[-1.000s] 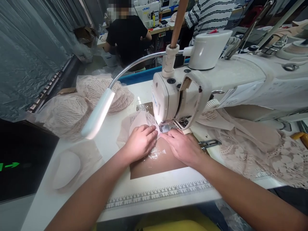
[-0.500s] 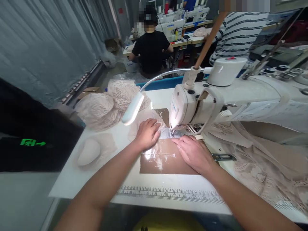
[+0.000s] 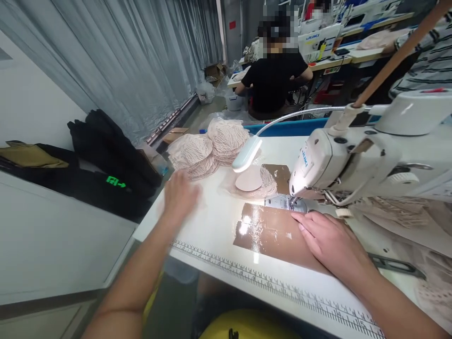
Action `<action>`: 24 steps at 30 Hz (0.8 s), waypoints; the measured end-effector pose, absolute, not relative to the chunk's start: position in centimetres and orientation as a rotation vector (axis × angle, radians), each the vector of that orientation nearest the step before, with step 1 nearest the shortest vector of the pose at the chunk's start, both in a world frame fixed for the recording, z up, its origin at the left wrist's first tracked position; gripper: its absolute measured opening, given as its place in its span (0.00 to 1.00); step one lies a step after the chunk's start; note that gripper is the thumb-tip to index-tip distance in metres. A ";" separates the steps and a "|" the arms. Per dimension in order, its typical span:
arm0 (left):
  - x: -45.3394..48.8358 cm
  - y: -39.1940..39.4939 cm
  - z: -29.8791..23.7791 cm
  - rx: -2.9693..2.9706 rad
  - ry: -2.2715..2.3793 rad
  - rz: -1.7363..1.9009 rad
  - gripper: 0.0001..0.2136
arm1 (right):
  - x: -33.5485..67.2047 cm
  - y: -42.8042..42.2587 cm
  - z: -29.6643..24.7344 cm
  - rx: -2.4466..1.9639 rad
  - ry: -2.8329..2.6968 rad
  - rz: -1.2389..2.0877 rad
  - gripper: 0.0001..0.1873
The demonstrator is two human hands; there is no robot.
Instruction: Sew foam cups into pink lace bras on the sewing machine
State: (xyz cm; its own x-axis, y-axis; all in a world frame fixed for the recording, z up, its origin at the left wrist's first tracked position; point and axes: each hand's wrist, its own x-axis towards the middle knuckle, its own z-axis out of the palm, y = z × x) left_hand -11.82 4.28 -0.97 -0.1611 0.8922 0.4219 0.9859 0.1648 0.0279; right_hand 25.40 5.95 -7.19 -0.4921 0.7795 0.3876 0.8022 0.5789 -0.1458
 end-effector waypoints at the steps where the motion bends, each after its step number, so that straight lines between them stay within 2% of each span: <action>1: -13.9 3.2 -1.1 -1.684 -2.253 -0.362 0.23 | 25.4 5.9 -7.2 -1.288 -2.422 -0.091 0.20; 3: -17.3 1.0 -1.8 -1.640 -2.499 -0.226 0.21 | 25.4 6.0 -7.4 -1.312 -2.445 -0.117 0.20; 6: -19.1 -1.8 -2.9 -1.773 -2.545 -0.234 0.14 | 25.5 6.1 -7.7 -1.312 -2.433 -0.106 0.20; 11: -15.0 -4.2 -2.0 -2.152 -2.601 -0.828 0.13 | 25.3 6.0 -7.2 -1.334 -2.412 -0.051 0.20; 14: -10.9 -4.1 0.6 -2.760 -2.560 -1.103 0.12 | 25.1 5.6 -6.3 -1.315 -2.333 0.098 0.19; 16: -8.0 -3.1 2.2 -3.331 -2.328 -0.961 0.09 | 25.0 5.4 -5.6 -1.285 -2.249 0.206 0.18; 18: -4.9 -1.2 3.0 -3.792 -1.910 -0.572 0.11 | 24.9 5.2 -5.1 -1.269 -2.180 0.263 0.17; 20: -1.6 1.4 2.7 -3.876 -1.543 -0.288 0.19 | 25.0 5.0 -4.8 -1.241 -2.126 0.290 0.16; 24: 4.0 6.2 0.2 -3.578 -1.563 -0.054 0.21 | 25.2 4.7 -4.3 -1.040 -2.077 0.390 0.16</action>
